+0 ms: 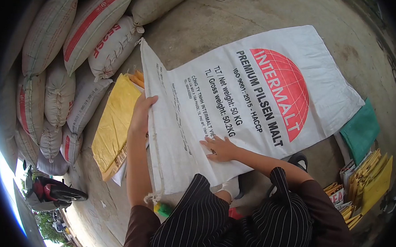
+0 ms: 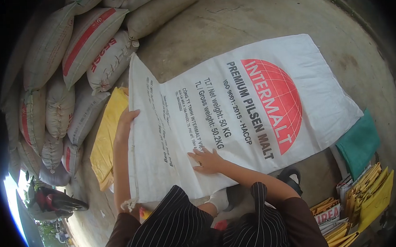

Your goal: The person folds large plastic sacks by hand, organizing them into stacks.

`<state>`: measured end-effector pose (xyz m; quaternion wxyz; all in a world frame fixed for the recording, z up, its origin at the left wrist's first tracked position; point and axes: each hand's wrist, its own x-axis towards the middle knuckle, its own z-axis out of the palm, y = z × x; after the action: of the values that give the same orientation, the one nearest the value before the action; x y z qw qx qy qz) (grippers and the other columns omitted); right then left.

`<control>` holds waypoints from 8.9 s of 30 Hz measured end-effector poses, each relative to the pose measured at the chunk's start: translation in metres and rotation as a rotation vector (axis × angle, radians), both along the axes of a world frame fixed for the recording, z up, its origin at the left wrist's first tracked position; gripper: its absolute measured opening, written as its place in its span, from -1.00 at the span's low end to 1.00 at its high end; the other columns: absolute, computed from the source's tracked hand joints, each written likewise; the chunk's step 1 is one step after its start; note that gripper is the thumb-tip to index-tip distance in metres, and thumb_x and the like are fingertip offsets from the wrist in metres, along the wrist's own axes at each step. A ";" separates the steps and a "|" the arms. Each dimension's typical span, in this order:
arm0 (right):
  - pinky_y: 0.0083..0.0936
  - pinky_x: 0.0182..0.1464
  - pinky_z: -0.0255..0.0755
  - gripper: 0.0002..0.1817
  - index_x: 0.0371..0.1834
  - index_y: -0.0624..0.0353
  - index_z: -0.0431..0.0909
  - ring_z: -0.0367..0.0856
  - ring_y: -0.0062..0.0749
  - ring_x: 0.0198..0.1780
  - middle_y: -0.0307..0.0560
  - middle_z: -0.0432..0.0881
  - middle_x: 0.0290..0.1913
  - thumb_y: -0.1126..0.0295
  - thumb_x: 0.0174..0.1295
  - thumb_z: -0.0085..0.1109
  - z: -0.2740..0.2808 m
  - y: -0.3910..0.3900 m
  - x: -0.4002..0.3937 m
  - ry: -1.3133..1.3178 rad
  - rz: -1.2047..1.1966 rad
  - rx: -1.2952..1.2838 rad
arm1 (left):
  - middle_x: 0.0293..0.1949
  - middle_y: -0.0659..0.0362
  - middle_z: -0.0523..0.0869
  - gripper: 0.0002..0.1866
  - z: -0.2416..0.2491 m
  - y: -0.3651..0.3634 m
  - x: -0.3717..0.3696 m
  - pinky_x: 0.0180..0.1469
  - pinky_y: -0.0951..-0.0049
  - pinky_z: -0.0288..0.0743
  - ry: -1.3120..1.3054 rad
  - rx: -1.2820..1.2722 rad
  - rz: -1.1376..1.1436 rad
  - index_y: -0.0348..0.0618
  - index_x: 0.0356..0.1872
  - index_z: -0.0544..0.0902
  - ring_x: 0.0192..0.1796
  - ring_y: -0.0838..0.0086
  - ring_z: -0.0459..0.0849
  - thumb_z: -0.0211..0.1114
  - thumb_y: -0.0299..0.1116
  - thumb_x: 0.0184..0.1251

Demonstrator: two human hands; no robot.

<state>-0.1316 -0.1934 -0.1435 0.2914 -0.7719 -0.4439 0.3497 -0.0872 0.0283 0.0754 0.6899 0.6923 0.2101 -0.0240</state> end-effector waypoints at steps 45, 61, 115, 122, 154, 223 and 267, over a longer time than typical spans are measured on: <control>-0.29 0.10 0.46 -0.25 -0.03 0.49 0.47 0.55 0.06 0.04 0.21 0.50 0.12 0.09 -0.20 0.42 -0.028 -0.486 0.205 -0.146 -2.333 -0.515 | -0.17 -0.01 0.46 -0.14 -0.255 -0.203 0.001 -0.26 0.18 0.52 0.128 1.171 -0.880 0.16 0.45 0.01 -0.19 0.16 0.55 0.28 -0.09 0.18; -0.11 0.29 0.17 -0.62 0.05 -0.19 0.54 0.33 -0.20 0.32 -0.30 0.43 0.27 0.40 0.14 0.05 0.012 -0.275 0.028 -0.871 -0.307 0.211 | 0.01 -0.11 0.46 -0.31 -0.296 -0.177 0.015 -0.01 0.14 0.45 0.213 0.878 -0.946 0.14 0.42 0.11 -0.01 0.12 0.53 0.01 0.11 0.32; -0.08 0.31 0.20 -0.42 0.38 -0.17 0.17 0.14 -0.19 0.42 -0.30 0.11 0.46 0.43 0.23 -0.13 -0.029 -0.373 0.139 -0.907 -0.069 -0.394 | 0.40 0.01 0.18 -0.38 -0.204 -0.055 -0.137 0.39 -0.06 0.01 -0.007 1.372 -0.834 0.00 0.35 0.23 0.46 0.20 0.09 0.13 -0.46 0.22; -0.07 0.32 0.19 -0.48 0.35 -0.18 0.22 0.14 -0.20 0.42 -0.36 0.13 0.45 0.38 0.28 -0.16 -0.034 -0.363 0.152 -0.897 -0.097 -0.439 | 0.36 0.11 0.28 -0.38 -0.235 -0.061 -0.113 0.37 0.02 0.12 -0.098 1.414 -0.566 0.03 0.32 0.28 0.43 0.23 0.17 0.16 -0.49 0.18; -0.26 0.10 0.41 -0.60 -0.11 0.12 0.54 0.51 -0.08 0.09 -0.06 0.59 -0.05 0.34 -0.10 0.24 0.036 -0.365 0.084 -0.052 -0.203 -0.341 | 0.24 0.05 0.47 -0.55 -0.226 0.032 -0.127 0.33 0.30 0.23 0.079 1.050 -0.814 -0.10 0.08 0.57 0.32 0.24 0.36 0.04 -0.62 0.13; -0.06 0.47 -0.24 -0.06 0.50 -0.06 -0.14 -0.29 -0.30 0.54 -0.17 -0.22 0.54 -0.34 0.16 -0.15 -0.090 -0.233 0.331 -0.606 -0.892 -0.589 | -0.14 -0.06 0.47 0.19 -0.257 -0.224 0.073 -0.24 0.30 0.56 0.356 1.196 -0.963 -0.06 0.46 -0.12 -0.19 0.18 0.59 0.52 -0.09 -0.14; -0.38 -0.09 0.46 -0.69 -0.14 0.36 0.60 0.63 -0.30 -0.22 -0.02 0.69 -0.27 0.35 0.21 0.01 -0.080 -0.382 0.113 0.251 -0.930 -0.074 | 0.37 0.26 0.31 -0.46 -0.223 -0.137 0.057 0.39 0.23 0.16 0.181 0.623 -1.486 0.02 0.27 0.42 0.45 0.40 0.15 0.06 -0.51 0.20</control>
<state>-0.0181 -0.5750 -0.2233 0.4407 -0.8501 -0.0004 0.2883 -0.0302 -0.1091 -0.1473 0.2495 0.8067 -0.2528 -0.4724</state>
